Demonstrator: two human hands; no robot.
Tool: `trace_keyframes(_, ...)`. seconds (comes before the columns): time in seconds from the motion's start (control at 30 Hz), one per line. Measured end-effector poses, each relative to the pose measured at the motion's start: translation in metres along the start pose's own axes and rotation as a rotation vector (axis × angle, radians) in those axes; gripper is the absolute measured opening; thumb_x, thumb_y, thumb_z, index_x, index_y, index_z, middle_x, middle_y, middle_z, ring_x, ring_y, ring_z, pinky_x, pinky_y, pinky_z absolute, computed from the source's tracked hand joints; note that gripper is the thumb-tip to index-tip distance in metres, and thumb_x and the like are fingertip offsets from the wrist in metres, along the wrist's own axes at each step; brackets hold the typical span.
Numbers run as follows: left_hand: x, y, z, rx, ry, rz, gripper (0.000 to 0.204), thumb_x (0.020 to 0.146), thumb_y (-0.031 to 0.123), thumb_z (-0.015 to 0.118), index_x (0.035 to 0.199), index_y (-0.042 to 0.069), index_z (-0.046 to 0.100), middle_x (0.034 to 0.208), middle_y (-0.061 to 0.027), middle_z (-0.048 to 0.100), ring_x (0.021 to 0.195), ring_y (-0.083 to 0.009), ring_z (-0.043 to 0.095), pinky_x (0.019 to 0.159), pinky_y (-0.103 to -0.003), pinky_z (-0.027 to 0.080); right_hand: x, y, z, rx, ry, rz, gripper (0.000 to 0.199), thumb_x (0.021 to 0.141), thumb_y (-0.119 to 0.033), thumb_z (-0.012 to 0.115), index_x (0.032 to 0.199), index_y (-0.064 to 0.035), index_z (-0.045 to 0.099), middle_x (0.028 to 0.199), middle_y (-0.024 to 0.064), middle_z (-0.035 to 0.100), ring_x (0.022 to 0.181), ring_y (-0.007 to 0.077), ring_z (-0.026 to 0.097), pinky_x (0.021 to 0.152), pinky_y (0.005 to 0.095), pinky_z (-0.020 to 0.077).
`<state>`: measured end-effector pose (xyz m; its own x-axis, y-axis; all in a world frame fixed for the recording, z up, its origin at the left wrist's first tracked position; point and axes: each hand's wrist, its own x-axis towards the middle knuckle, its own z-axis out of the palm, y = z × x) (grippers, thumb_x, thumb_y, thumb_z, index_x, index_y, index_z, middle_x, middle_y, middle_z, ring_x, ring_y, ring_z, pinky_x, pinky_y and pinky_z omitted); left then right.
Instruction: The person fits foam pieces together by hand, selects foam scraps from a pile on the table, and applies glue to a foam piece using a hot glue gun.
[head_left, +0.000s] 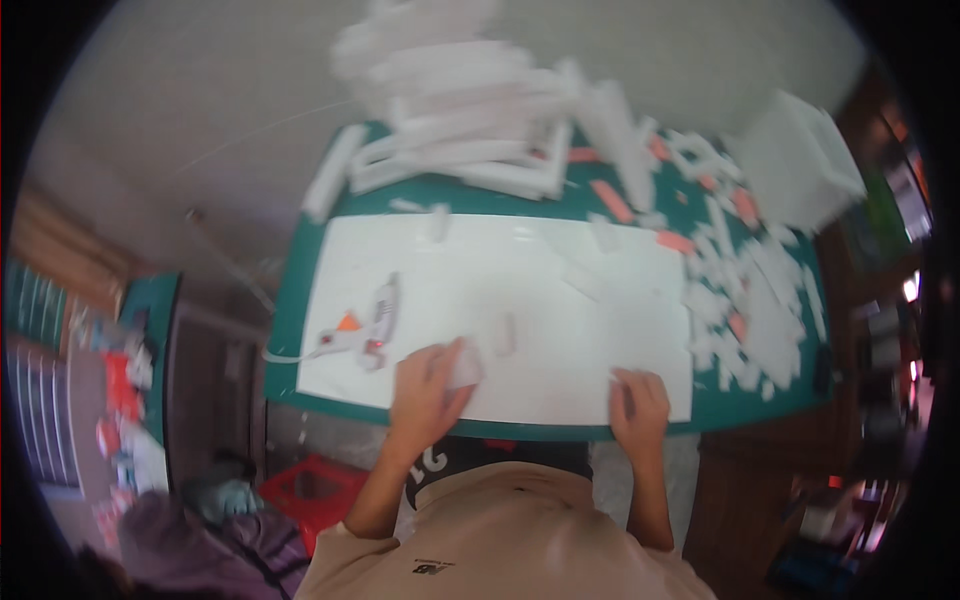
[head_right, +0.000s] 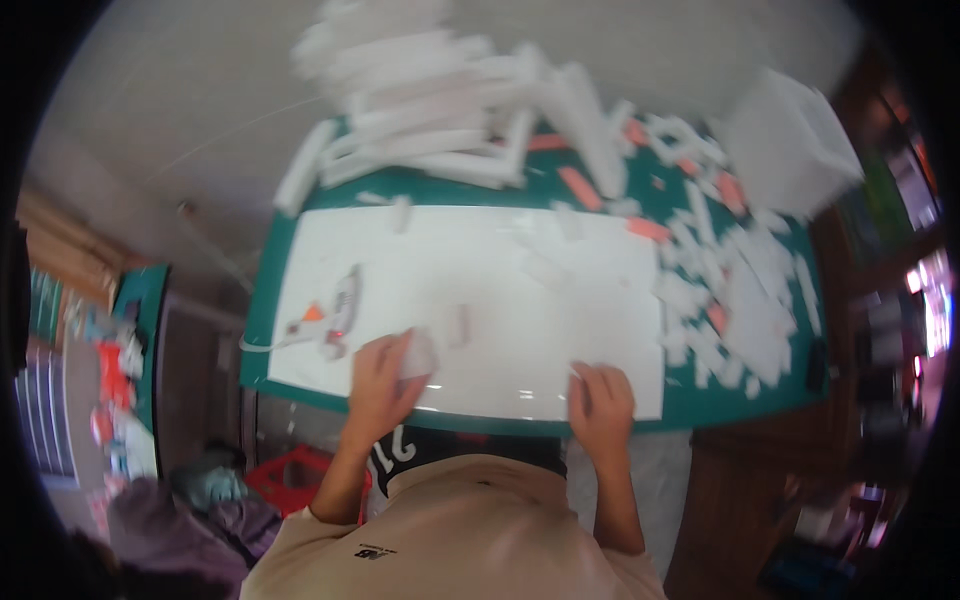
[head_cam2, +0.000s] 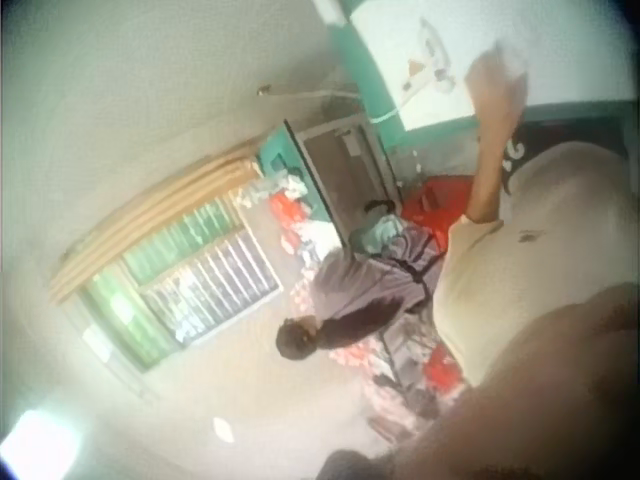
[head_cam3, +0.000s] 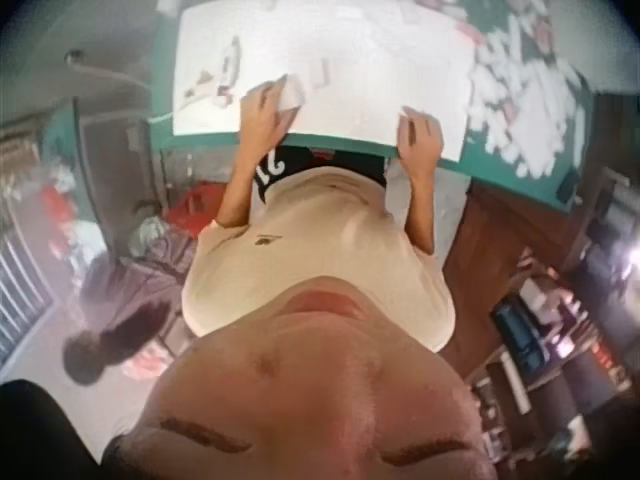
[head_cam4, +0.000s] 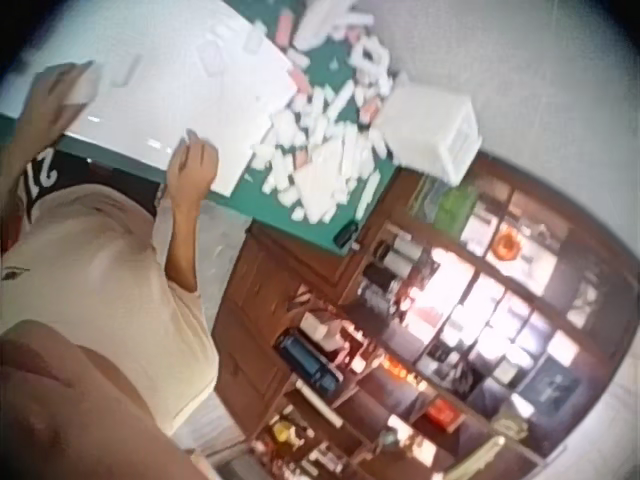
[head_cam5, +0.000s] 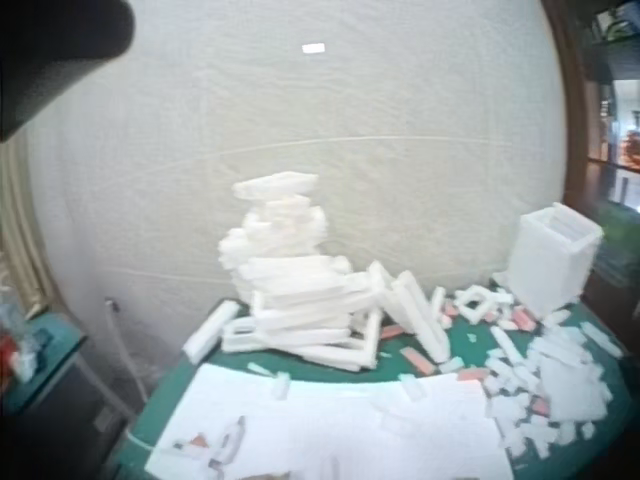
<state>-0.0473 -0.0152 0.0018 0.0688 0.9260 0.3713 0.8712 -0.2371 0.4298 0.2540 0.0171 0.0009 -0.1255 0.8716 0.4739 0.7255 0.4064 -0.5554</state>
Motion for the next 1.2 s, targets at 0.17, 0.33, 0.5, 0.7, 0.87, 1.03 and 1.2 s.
trace_keyframes(0.17,0.001,0.004,-0.005,-0.089,-0.039,0.028,0.059,0.078,0.013,0.070,0.132,0.002,0.050,0.119,-0.0182,0.056,0.108,-0.0370,0.052,0.094,-0.042,0.040,-0.001,0.000,0.002,-0.056,0.025,0.002,0.019,0.076,0.001,0.065,0.095,-0.0036,0.067,0.080,0.0140,0.057,0.075,0.0323,0.057,0.066,0.0405,0.0464)
trace_keyframes(0.33,-0.005,-0.004,-0.007,0.120,-0.038,0.013,0.059,0.082,0.008,0.057,0.140,0.002,0.043,0.136,-0.0203,0.047,0.122,-0.0373,0.046,0.098,-0.047,0.035,0.009,0.001,0.014,0.013,0.002,-0.069,0.017,0.076,-0.001,0.066,0.092,-0.0058,0.066,0.082,0.0130,0.059,0.076,0.0322,0.059,0.068,0.0403,0.0480)
trace_keyframes(0.5,0.002,0.003,-0.005,0.121,-0.061,0.071,0.060,0.083,0.009,0.056,0.141,-0.001,0.040,0.141,-0.0220,0.043,0.126,-0.0372,0.043,0.101,-0.046,0.033,0.008,0.006,0.007,0.048,0.072,-0.024,0.017,0.076,-0.001,0.066,0.092,-0.0061,0.066,0.082,0.0114,0.059,0.075,0.0305,0.059,0.067,0.0382,0.0486)
trace_keyframes(0.7,0.000,0.005,0.001,0.105,-0.047,0.041,0.065,0.083,0.011,0.059,0.142,-0.003,0.037,0.143,-0.0231,0.042,0.128,-0.0383,0.042,0.103,-0.045,0.031,0.022,0.023,-0.047,0.195,0.052,0.117,0.017,0.081,-0.003,0.064,0.097,-0.0048,0.067,0.087,0.0116,0.065,0.070,0.0254,0.064,0.062,0.0333,0.0502)
trace_keyframes(0.87,-0.002,0.008,-0.001,0.107,-0.041,0.027,0.066,0.081,0.010,0.059,0.142,-0.003,0.037,0.142,-0.0230,0.042,0.128,-0.0383,0.042,0.104,-0.045,0.031,0.093,0.145,-0.136,-0.331,0.400,0.132,0.023,0.081,-0.009,0.062,0.104,-0.0051,0.064,0.092,0.0148,0.063,0.088,0.0330,0.060,0.082,0.0402,0.0474)
trace_keyframes(1.03,-0.001,0.006,0.000,0.104,-0.032,0.010,0.066,0.081,0.010,0.060,0.141,-0.003,0.037,0.142,-0.0226,0.042,0.127,-0.0381,0.042,0.104,-0.044,0.031,0.124,0.242,-0.146,-0.536,0.133,0.150,0.032,0.080,-0.010,0.064,0.112,-0.0076,0.061,0.102,0.0170,0.063,0.097,0.0362,0.060,0.088,0.0443,0.0470)
trace_keyframes(1.2,-0.001,0.006,0.000,0.107,-0.029,0.006,0.065,0.080,0.010,0.059,0.141,-0.002,0.039,0.142,-0.0209,0.043,0.128,-0.0364,0.042,0.103,-0.044,0.031,0.138,0.230,-0.159,-0.550,0.048,0.231,0.033,0.082,-0.013,0.064,0.114,-0.0052,0.062,0.103,0.0206,0.065,0.098,0.0386,0.062,0.087,0.0455,0.0482)
